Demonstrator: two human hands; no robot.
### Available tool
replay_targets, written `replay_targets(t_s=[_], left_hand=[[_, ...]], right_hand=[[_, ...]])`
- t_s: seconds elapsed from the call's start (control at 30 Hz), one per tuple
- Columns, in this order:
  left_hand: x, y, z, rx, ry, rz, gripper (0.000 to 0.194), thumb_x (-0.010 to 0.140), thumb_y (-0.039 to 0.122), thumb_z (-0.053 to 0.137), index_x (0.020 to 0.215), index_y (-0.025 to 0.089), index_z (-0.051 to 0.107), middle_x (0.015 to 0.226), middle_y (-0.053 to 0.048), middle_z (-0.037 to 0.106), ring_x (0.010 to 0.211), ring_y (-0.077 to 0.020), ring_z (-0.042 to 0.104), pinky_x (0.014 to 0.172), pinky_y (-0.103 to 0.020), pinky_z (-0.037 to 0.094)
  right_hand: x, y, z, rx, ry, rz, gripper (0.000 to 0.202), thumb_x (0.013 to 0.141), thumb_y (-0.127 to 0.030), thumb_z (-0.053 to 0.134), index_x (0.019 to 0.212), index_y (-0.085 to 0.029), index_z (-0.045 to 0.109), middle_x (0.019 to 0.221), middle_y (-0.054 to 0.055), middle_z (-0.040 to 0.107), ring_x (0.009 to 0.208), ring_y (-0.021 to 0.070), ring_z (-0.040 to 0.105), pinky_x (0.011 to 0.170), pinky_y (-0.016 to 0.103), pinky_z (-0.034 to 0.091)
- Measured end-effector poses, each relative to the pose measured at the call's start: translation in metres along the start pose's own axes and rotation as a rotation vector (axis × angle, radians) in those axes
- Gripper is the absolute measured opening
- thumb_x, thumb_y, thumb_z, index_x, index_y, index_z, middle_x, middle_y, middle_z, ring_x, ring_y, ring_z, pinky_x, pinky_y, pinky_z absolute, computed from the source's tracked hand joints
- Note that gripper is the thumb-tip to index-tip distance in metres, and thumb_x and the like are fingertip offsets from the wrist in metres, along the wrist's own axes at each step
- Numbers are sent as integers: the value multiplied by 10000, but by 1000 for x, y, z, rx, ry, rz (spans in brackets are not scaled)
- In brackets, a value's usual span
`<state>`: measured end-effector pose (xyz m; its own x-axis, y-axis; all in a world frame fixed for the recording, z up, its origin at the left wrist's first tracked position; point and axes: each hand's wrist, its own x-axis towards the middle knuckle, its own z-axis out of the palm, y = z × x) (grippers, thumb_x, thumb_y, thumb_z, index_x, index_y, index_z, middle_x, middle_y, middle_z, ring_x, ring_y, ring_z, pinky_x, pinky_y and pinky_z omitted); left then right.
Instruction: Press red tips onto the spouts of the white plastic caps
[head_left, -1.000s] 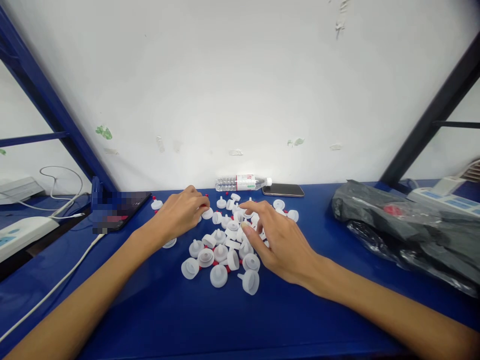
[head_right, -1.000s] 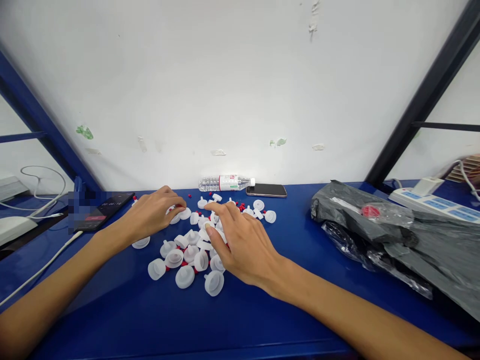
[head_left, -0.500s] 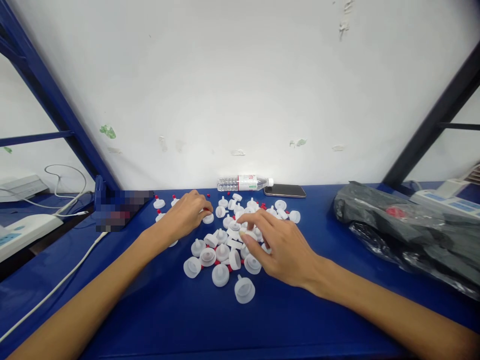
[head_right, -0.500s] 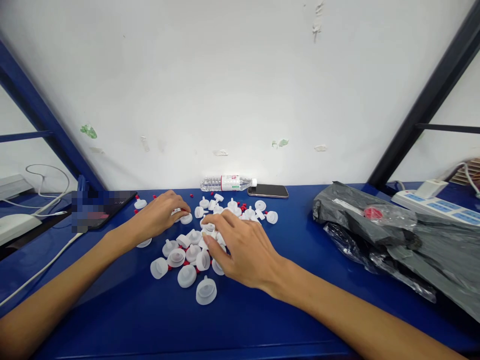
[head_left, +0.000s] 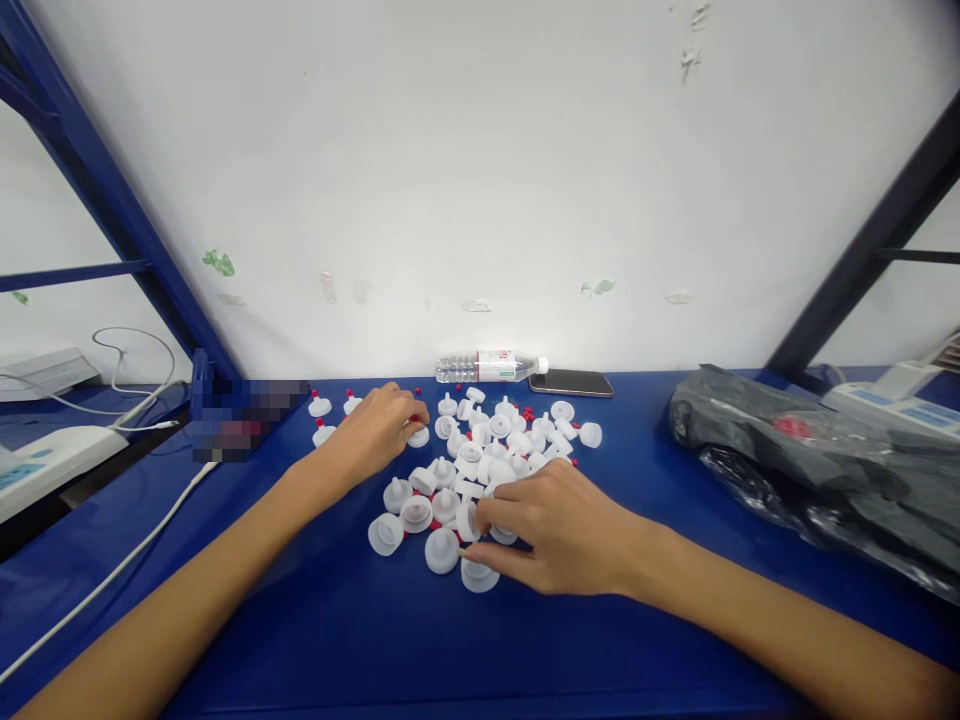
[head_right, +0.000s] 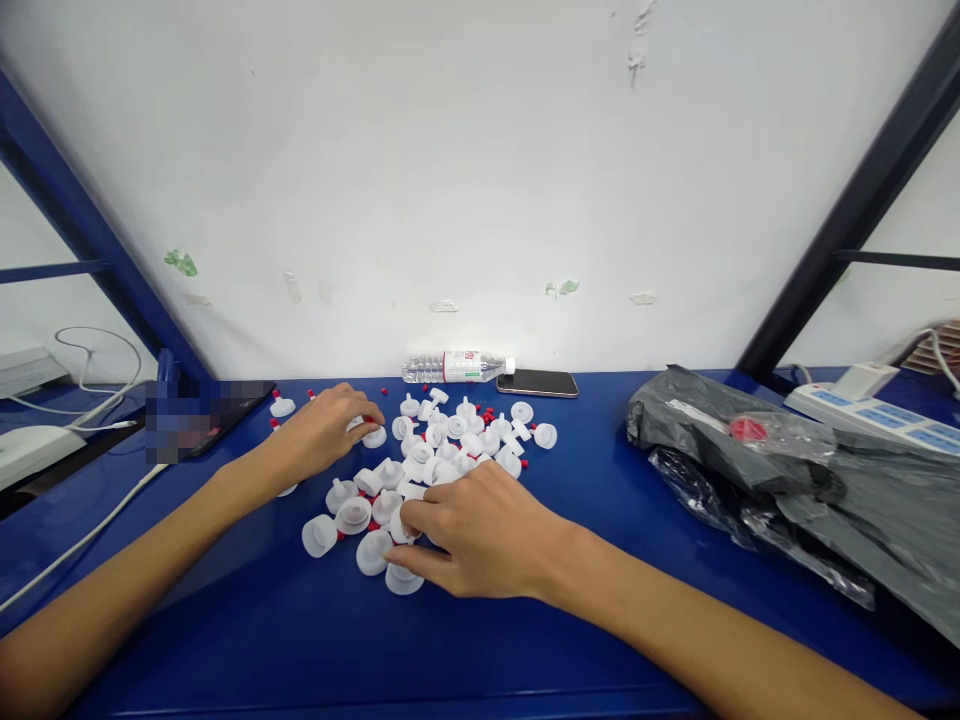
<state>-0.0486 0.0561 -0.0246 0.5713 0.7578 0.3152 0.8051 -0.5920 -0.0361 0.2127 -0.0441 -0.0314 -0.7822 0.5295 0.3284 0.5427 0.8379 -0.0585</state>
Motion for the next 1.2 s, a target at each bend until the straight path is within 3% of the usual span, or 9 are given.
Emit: replay_targets(t_s=[0.13, 0.27, 0.43, 0.57, 0.7, 0.8, 1.03, 1.13, 1.2], left_hand=[[-1, 4, 0, 23, 0, 8, 229, 917, 118, 560, 892, 218, 765, 883, -88, 742, 906, -284, 641, 769, -380, 500], [-2, 6, 2, 62, -3, 5, 248, 931, 130, 551, 1076, 207, 737, 994, -98, 748, 975, -296, 639, 818, -395, 498], [-5, 10, 4, 114, 4, 6, 329, 967, 204, 546, 1276, 161, 649, 966, -129, 730, 983, -324, 622, 835, -434, 491], [-6, 16, 2, 146, 52, 17, 355, 994, 242, 513, 1318, 135, 613, 1049, -151, 703, 1028, -340, 576, 877, -473, 468], [-6, 26, -6, 101, 107, 48, 293, 1015, 248, 480, 1227, 141, 652, 1069, -135, 686, 1043, -313, 549, 898, -456, 458], [-7, 36, -14, -120, 112, 123, 233, 1010, 222, 476, 1069, 164, 694, 972, -90, 684, 983, -261, 547, 854, -395, 461], [-14, 66, -38, -497, -126, 187, 149, 946, 215, 563, 884, 206, 699, 743, 15, 607, 761, -159, 538, 756, -316, 420], [-17, 74, -44, -521, -247, 182, 141, 921, 344, 666, 914, 215, 721, 795, 15, 630, 763, -154, 557, 756, -310, 419], [-17, 77, -45, -508, -302, 172, 249, 863, 457, 752, 963, 229, 740, 807, 17, 636, 770, -160, 567, 771, -313, 418]], right_hand=[[0, -1, 1, -30, 2, -34, 315, 1043, -389, 520, 867, -194, 695, 608, -16, 646, 488, 108, 504, 500, 296, 159], [0, -1, 2, -43, 2, -37, 335, 1064, -378, 474, 896, -195, 699, 593, -23, 640, 479, 109, 489, 500, 304, 153], [-1, -2, 2, -25, 0, -41, 356, 987, -526, 585, 879, -201, 682, 558, -24, 622, 474, 111, 476, 508, 292, 155], [-1, -1, 5, -77, -1, -75, 306, 999, -459, 586, 871, -196, 675, 568, -13, 636, 483, 118, 488, 517, 294, 164], [-1, 0, 5, -37, 136, -56, 302, 1022, -418, 538, 885, -192, 686, 570, -26, 639, 463, 114, 498, 504, 294, 185], [0, 3, 2, -13, 310, 77, 309, 1044, -365, 498, 869, -183, 676, 560, -40, 624, 451, 97, 506, 491, 279, 196], [1, 11, -5, -55, 499, 241, 247, 1022, -333, 515, 876, -183, 645, 552, -67, 611, 444, 83, 519, 511, 258, 233], [1, 12, -6, -67, 522, 291, 234, 1008, -339, 516, 866, -199, 638, 544, -78, 613, 446, 91, 542, 520, 260, 233], [1, 12, -6, -68, 527, 307, 225, 1000, -343, 522, 862, -206, 637, 534, -85, 607, 439, 92, 541, 525, 259, 235]])
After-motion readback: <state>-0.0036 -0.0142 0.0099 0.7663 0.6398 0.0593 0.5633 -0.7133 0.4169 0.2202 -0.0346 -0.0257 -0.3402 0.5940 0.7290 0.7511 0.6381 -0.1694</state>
